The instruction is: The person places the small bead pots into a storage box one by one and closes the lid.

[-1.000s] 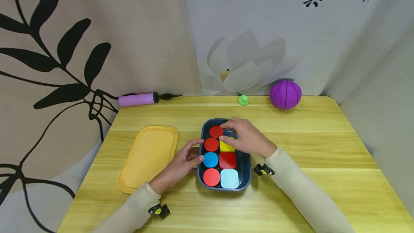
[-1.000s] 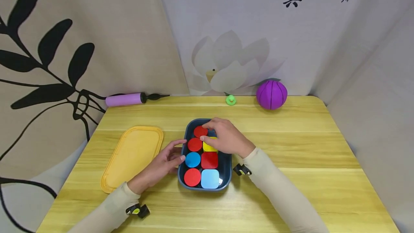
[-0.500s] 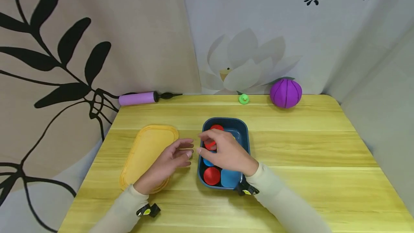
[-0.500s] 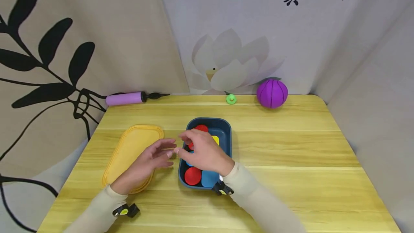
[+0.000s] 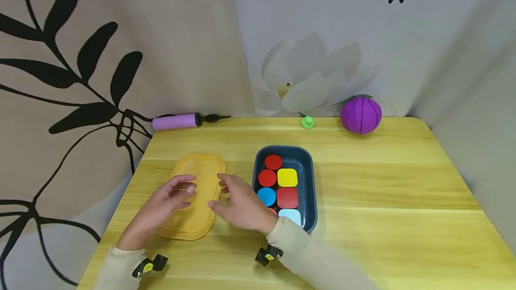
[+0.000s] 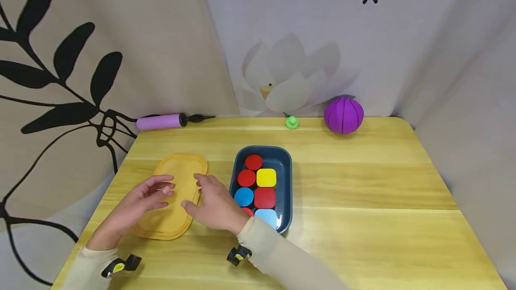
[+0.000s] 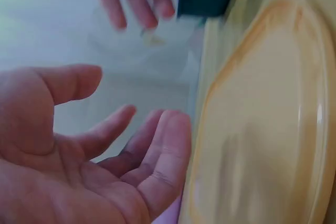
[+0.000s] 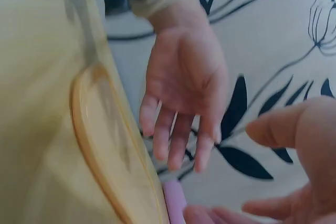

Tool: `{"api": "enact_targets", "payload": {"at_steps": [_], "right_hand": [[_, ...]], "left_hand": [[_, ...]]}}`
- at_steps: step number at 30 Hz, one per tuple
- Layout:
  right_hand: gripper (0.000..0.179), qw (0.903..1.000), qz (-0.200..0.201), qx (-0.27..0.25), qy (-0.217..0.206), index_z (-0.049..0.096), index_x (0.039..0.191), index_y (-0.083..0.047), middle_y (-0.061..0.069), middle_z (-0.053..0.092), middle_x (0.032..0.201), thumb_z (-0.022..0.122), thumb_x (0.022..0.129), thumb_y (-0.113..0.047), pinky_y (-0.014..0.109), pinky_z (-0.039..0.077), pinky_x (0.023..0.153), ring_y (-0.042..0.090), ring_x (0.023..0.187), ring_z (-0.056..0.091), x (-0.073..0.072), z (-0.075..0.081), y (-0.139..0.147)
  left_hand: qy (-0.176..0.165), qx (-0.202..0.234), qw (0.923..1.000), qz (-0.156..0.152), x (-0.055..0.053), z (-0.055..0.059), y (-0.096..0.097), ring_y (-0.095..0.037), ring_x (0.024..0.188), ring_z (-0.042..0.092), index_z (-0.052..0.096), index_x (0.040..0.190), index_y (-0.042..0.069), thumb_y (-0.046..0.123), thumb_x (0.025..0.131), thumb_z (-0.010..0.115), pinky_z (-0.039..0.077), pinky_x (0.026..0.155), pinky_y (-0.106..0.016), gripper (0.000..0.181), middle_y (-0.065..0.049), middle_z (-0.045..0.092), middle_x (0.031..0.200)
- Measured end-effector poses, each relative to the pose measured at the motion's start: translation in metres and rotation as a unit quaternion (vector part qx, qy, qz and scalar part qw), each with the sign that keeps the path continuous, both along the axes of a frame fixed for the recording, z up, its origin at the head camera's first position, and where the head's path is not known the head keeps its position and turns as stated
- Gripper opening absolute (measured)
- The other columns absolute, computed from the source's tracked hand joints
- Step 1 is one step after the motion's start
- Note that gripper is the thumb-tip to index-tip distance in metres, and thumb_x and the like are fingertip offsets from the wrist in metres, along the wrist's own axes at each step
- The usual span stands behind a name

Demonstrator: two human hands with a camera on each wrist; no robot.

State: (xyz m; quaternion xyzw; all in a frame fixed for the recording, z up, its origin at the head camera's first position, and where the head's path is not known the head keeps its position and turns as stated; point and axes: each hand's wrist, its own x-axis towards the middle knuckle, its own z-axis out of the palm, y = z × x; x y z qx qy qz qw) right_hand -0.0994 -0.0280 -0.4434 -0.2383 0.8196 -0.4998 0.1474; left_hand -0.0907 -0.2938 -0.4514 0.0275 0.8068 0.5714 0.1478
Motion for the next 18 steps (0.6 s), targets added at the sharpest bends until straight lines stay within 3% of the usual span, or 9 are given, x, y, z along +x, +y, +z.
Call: {"api": "enact_targets", "payload": {"at_steps": [6, 11, 14, 18], "right_hand": [[0.078, 0.9989, 0.000, -0.029, -0.038, 0.035, 0.163, -0.005, 0.015, 0.051, 0.149, 0.071, 0.101, -0.036, 0.025, 0.053, 0.098, 0.026, 0.129, 0.059, 0.014, -0.013, -0.020], [0.080, 0.9960, -0.022, -0.036, -0.079, 0.031, 0.164, -0.004, 0.018, 0.044, 0.152, 0.069, 0.102, -0.037, 0.034, 0.049, 0.109, 0.027, 0.135, 0.053, 0.019, -0.027, -0.035], [0.080, 0.9930, -0.053, -0.039, -0.098, 0.031, 0.164, -0.003, 0.019, 0.040, 0.156, 0.069, 0.101, -0.035, 0.043, 0.044, 0.118, 0.029, 0.143, 0.048, 0.022, -0.036, -0.042], [0.078, 0.9868, -0.100, -0.051, -0.117, 0.035, 0.161, 0.000, 0.021, 0.039, 0.157, 0.071, 0.099, -0.031, 0.049, 0.041, 0.121, 0.032, 0.145, 0.047, 0.026, -0.044, -0.047]], "left_hand": [[0.010, -0.073, 0.9965, 0.039, 0.001, -0.002, -0.043, -0.007, 0.111, 0.065, 0.041, 0.156, -0.002, 0.032, 0.112, 0.055, 0.061, 0.088, -0.028, 0.058, -0.023, 0.056, 0.137], [0.027, -0.173, 0.9813, 0.081, -0.003, -0.010, -0.067, 0.002, 0.101, 0.060, 0.045, 0.154, -0.003, 0.037, 0.112, 0.053, 0.056, 0.080, -0.024, 0.059, -0.021, 0.060, 0.134], [0.020, -0.222, 0.9712, 0.083, -0.007, -0.015, -0.075, -0.007, 0.105, 0.060, 0.047, 0.153, -0.004, 0.039, 0.112, 0.051, 0.052, 0.077, -0.023, 0.060, -0.023, 0.060, 0.136], [-0.014, -0.226, 0.9721, 0.062, -0.011, -0.022, -0.075, -0.028, 0.117, 0.062, 0.046, 0.152, -0.008, 0.036, 0.113, 0.049, 0.056, 0.078, -0.026, 0.059, -0.029, 0.058, 0.140]]}}
